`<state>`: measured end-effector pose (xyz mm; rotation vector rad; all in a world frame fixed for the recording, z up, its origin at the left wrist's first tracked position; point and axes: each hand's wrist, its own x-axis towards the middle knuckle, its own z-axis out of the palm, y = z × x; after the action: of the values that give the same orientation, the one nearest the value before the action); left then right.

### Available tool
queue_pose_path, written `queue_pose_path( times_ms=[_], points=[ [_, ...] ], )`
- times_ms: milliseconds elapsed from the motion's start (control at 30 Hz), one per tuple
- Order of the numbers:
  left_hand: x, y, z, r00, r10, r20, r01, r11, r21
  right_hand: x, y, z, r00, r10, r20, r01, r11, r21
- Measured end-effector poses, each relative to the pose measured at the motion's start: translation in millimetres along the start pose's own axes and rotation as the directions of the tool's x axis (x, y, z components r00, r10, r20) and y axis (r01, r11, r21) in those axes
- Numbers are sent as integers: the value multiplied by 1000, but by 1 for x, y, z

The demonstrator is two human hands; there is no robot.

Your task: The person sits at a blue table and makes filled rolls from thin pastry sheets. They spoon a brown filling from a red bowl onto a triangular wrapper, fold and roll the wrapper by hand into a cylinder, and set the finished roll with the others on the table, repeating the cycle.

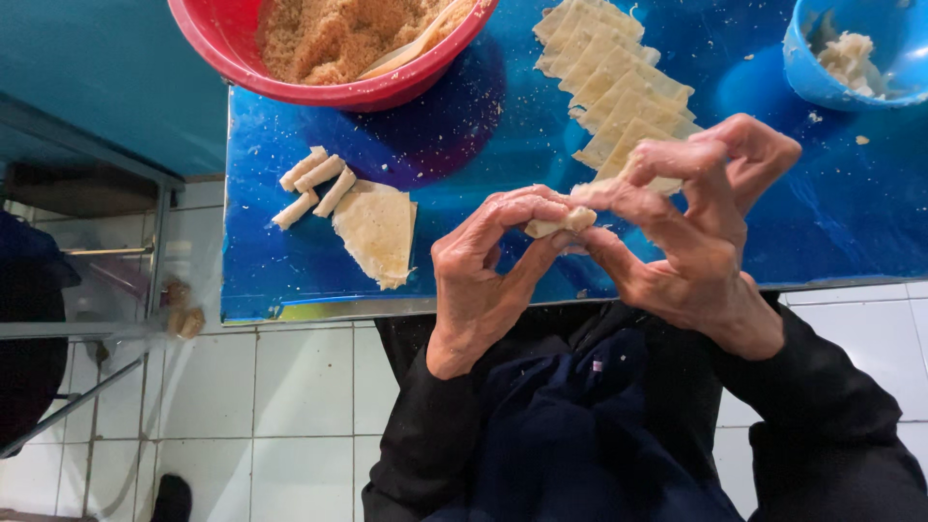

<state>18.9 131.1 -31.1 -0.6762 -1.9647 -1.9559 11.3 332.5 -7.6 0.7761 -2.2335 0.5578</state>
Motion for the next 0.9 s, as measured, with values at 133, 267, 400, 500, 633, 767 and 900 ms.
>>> queue_pose_path(
  times_ms=[133,267,400,500,633,767,900],
  points=[
    [-1,0,1,999,-33,-10,32,999,-23,-3,0,-1,996,-87,-18,85,991,-101],
    [-2,-1,3,997,-47,-59,48,999,8,-7,-1,-1,962,-263,-74,235,936,-262],
    [-1,-2,8,993,-65,-99,64,998,-20,-7,2,-5,990,-112,-87,101,987,-127],
    [-2,-4,10,994,-47,-96,48,999,13,-5,7,-6,997,51,-53,-47,997,68],
    [-4,-9,13,992,-105,-70,98,991,-90,-6,11,-10,992,103,77,-115,977,177],
    [-7,-10,14,998,-36,-54,37,999,28,-11,13,-6,993,68,92,-86,975,206],
    [-8,-7,11,1000,1,-22,1,997,73,-16,14,-7,987,89,132,-119,962,245]
  ],
)
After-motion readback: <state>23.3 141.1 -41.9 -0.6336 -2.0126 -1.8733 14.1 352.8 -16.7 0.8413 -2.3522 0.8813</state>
